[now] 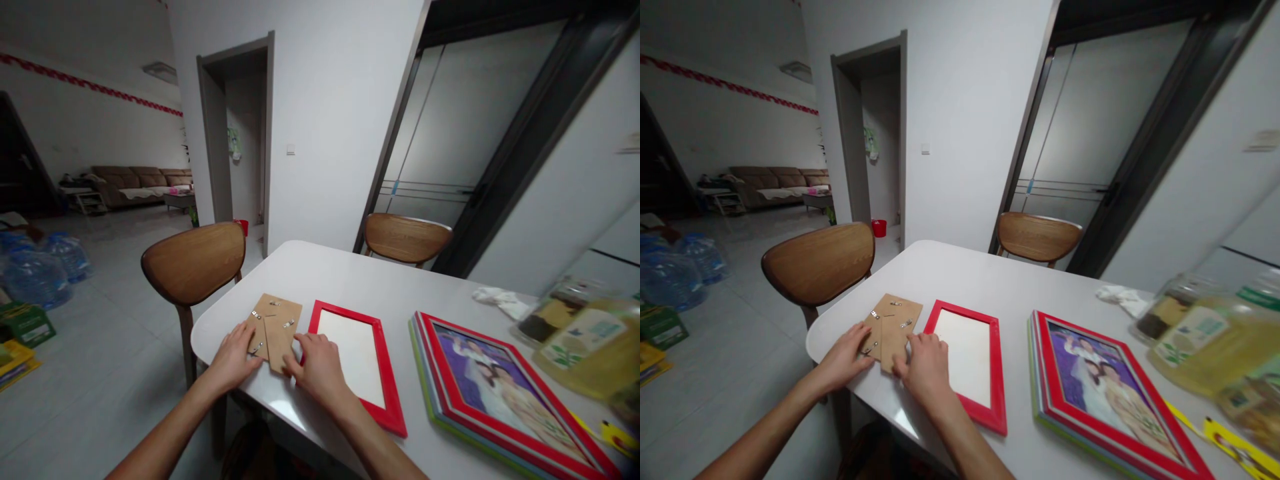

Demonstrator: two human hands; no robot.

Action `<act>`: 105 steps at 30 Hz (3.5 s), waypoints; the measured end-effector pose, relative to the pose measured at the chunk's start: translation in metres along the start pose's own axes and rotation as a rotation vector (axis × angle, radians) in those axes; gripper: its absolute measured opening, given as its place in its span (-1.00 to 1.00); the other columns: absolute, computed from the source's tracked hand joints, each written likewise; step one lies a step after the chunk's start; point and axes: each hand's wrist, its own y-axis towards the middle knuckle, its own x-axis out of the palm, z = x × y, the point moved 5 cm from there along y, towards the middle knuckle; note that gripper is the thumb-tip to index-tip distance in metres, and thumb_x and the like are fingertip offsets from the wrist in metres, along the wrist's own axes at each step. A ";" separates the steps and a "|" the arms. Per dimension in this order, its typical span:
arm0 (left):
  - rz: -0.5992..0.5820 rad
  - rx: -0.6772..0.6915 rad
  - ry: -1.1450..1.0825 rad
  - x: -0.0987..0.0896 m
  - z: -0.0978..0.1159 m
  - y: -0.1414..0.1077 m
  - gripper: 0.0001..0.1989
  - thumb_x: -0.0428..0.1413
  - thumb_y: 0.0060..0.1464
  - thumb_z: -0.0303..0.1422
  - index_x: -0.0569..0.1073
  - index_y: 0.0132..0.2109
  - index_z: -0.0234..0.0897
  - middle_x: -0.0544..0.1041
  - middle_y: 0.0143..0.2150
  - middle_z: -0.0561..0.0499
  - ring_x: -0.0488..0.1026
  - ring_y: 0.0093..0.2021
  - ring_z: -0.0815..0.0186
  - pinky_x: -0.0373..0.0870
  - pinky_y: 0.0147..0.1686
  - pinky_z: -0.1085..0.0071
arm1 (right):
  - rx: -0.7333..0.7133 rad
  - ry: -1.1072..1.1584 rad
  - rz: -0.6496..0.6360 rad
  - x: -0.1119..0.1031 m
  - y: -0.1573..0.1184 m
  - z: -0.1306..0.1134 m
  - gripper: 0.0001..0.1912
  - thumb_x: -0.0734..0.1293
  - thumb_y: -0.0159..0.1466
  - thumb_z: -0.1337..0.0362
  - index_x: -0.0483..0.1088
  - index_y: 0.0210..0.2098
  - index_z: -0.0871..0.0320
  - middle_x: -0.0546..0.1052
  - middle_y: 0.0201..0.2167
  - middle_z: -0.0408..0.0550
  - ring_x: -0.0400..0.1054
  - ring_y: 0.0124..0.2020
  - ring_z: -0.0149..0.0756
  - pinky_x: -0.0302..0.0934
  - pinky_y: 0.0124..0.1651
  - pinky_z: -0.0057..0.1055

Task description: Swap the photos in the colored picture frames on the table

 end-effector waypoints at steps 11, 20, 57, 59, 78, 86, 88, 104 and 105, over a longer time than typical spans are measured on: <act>0.047 0.085 0.034 -0.004 -0.003 -0.007 -0.46 0.09 -0.16 -0.38 0.22 0.03 -0.36 0.11 0.17 -0.20 -0.03 0.18 0.10 0.00 0.11 0.17 | 0.106 0.255 0.024 0.015 0.029 -0.028 -0.41 0.25 -0.07 0.30 0.19 -0.01 0.30 0.35 -0.19 0.12 0.26 -0.19 -0.23 0.12 -0.13 -0.37; 0.261 0.356 -0.031 -0.031 0.072 -0.002 -0.49 0.06 -0.09 -0.46 0.17 0.06 -0.33 0.08 0.18 -0.16 -0.05 0.19 0.19 0.04 0.11 0.14 | 0.110 0.320 0.187 -0.075 -0.002 0.008 -0.55 0.24 -0.07 0.29 0.33 -0.15 0.23 0.42 -0.23 0.04 0.29 -0.19 -0.24 0.15 -0.10 -0.33; -0.157 0.523 -0.203 0.058 0.123 -0.011 -0.63 0.18 -0.18 -0.23 0.35 -0.20 -0.29 0.27 0.07 -0.18 0.16 0.08 0.16 0.07 0.05 0.24 | 0.192 0.006 -0.006 -0.050 -0.049 0.111 -0.63 0.18 0.01 0.29 0.40 -0.21 0.26 0.39 -0.15 0.12 0.28 -0.13 -0.22 0.13 -0.04 -0.33; -0.149 0.531 -0.193 0.060 0.121 -0.012 -0.71 0.17 -0.16 -0.26 0.36 -0.27 -0.31 0.29 0.05 -0.18 0.17 0.08 0.16 0.07 0.05 0.24 | 0.175 -0.017 0.019 -0.042 -0.044 0.112 -0.64 0.19 0.01 0.29 0.41 -0.22 0.27 0.40 -0.16 0.13 0.28 -0.13 -0.20 0.13 -0.04 -0.31; -0.147 0.488 -0.108 0.045 0.100 -0.003 -0.75 0.05 -0.01 -0.41 0.33 -0.13 -0.29 0.32 0.04 -0.09 0.14 0.11 0.21 0.07 0.07 0.24 | -0.200 -0.200 0.051 -0.015 -0.041 0.071 -0.71 0.13 0.17 0.20 0.34 -0.14 -0.09 0.31 -0.04 -0.02 0.10 -0.01 -0.15 0.05 -0.09 -0.18; -0.122 0.473 -0.101 0.045 0.100 -0.005 -0.76 0.00 0.04 -0.33 0.32 -0.12 -0.30 0.31 0.05 -0.10 0.14 0.11 0.20 0.07 0.07 0.22 | -0.256 -0.125 -0.024 -0.018 -0.044 0.064 -0.69 0.17 0.13 0.13 0.33 -0.14 -0.07 0.28 -0.03 -0.03 0.06 0.01 -0.14 0.02 -0.08 -0.17; -0.122 0.470 -0.109 0.045 0.100 -0.006 -0.79 0.01 0.02 -0.35 0.33 -0.16 -0.30 0.31 0.05 -0.09 0.14 0.10 0.21 0.07 0.08 0.24 | -0.259 -0.108 -0.017 -0.018 -0.044 0.067 -0.68 0.17 0.13 0.11 0.33 -0.13 -0.06 0.27 -0.02 -0.02 0.07 0.02 -0.14 0.02 -0.07 -0.17; -0.122 0.375 -0.082 0.048 0.104 -0.002 -0.72 0.07 -0.07 -0.31 0.32 -0.16 -0.31 0.31 0.05 -0.11 0.14 0.10 0.19 0.06 0.08 0.27 | 0.132 -0.154 0.100 -0.026 0.004 0.136 -0.75 0.14 0.09 0.37 0.46 -0.45 0.20 0.40 -0.41 0.03 0.22 -0.36 -0.29 0.10 -0.26 -0.42; -0.126 0.372 -0.080 0.049 0.104 -0.002 -0.72 0.07 -0.07 -0.31 0.32 -0.16 -0.31 0.30 0.05 -0.11 0.14 0.10 0.18 0.05 0.08 0.26 | 0.136 -0.151 0.100 -0.026 0.005 0.136 -0.75 0.15 0.08 0.37 0.46 -0.46 0.20 0.40 -0.42 0.03 0.22 -0.37 -0.30 0.10 -0.26 -0.43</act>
